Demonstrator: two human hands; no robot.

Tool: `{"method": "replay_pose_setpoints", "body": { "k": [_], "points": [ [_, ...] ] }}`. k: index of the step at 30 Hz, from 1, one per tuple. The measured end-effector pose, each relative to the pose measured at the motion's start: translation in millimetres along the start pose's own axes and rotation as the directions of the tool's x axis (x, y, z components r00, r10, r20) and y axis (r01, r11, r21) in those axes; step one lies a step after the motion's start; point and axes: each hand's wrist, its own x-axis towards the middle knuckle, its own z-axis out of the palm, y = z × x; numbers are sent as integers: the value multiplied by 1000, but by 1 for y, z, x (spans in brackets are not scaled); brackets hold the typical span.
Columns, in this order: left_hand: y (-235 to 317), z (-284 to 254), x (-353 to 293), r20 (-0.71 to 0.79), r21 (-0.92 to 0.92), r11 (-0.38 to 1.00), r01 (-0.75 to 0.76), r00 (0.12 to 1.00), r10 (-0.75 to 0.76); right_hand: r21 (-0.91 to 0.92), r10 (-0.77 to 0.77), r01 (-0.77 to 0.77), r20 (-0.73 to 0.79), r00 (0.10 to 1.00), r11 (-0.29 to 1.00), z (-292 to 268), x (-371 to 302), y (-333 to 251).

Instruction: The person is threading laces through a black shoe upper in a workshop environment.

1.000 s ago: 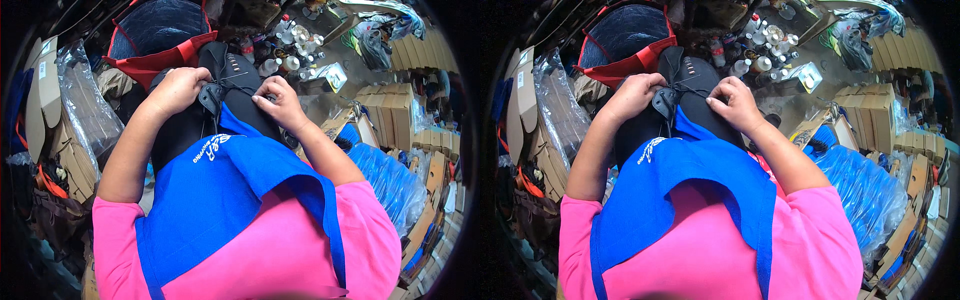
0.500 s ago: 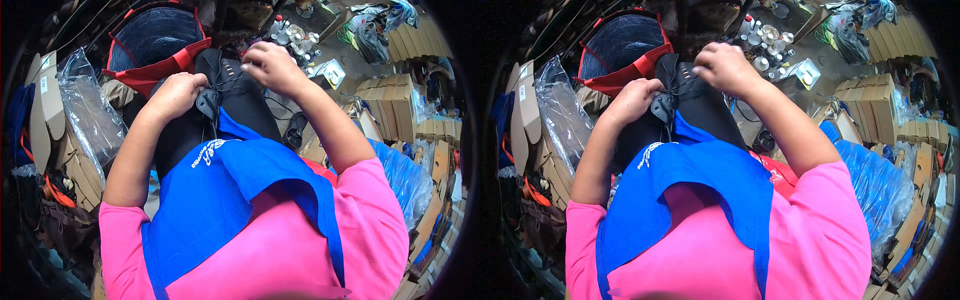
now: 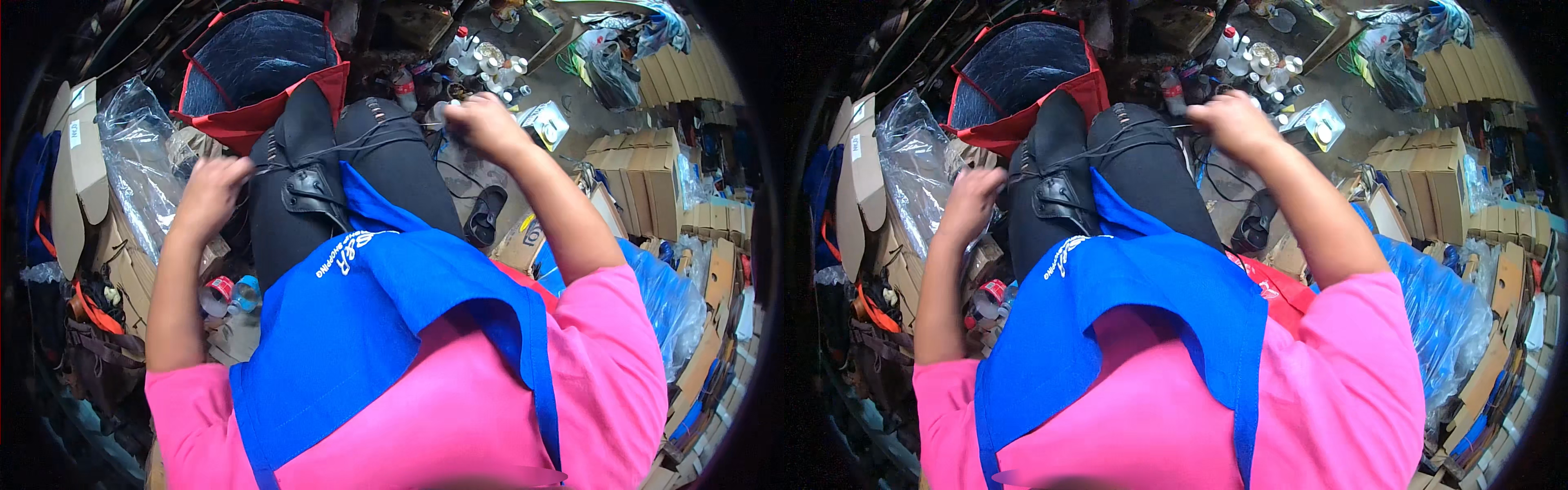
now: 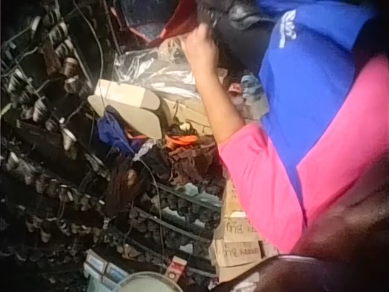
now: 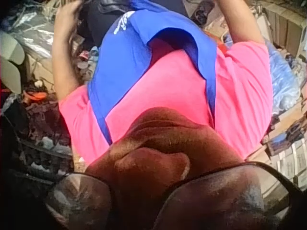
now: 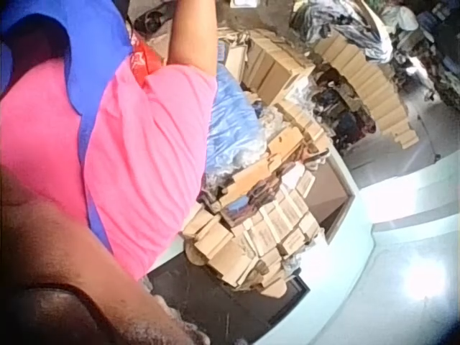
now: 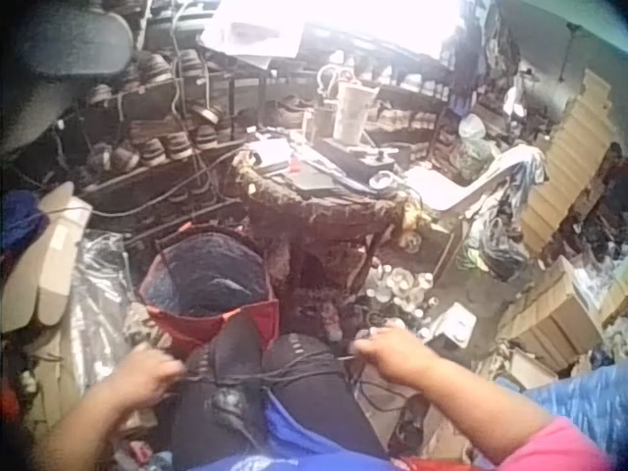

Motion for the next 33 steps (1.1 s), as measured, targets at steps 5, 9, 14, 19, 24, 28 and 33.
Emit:
{"method": "replay_pose_setpoints", "body": {
  "k": [5,9,14,19,24,28,33],
  "points": [
    [-27,-15,-33,-98,-651,710,268,898,-429,944,441,-237,117,890,229,-37,-25,17],
    [15,-27,29,-197,-979,36,-199,906,-375,828,381,298,-112,918,-474,-50,30,-23],
    [69,-25,40,116,-953,-266,146,985,126,706,-266,14,-285,921,-708,-101,46,-60],
    [6,-55,-15,-8,-198,961,195,980,-201,399,185,-299,300,936,867,-78,-19,-15],
    [-174,-165,-156,-485,10,759,650,667,-565,-53,736,-735,10,677,676,-71,-205,184],
    [-208,-167,-184,-525,-184,687,703,520,-674,-399,963,-881,19,268,253,-61,-285,226],
    [1,-38,-8,-242,-473,855,213,902,-358,178,685,-715,208,698,676,-12,-123,81]
  ]
}}
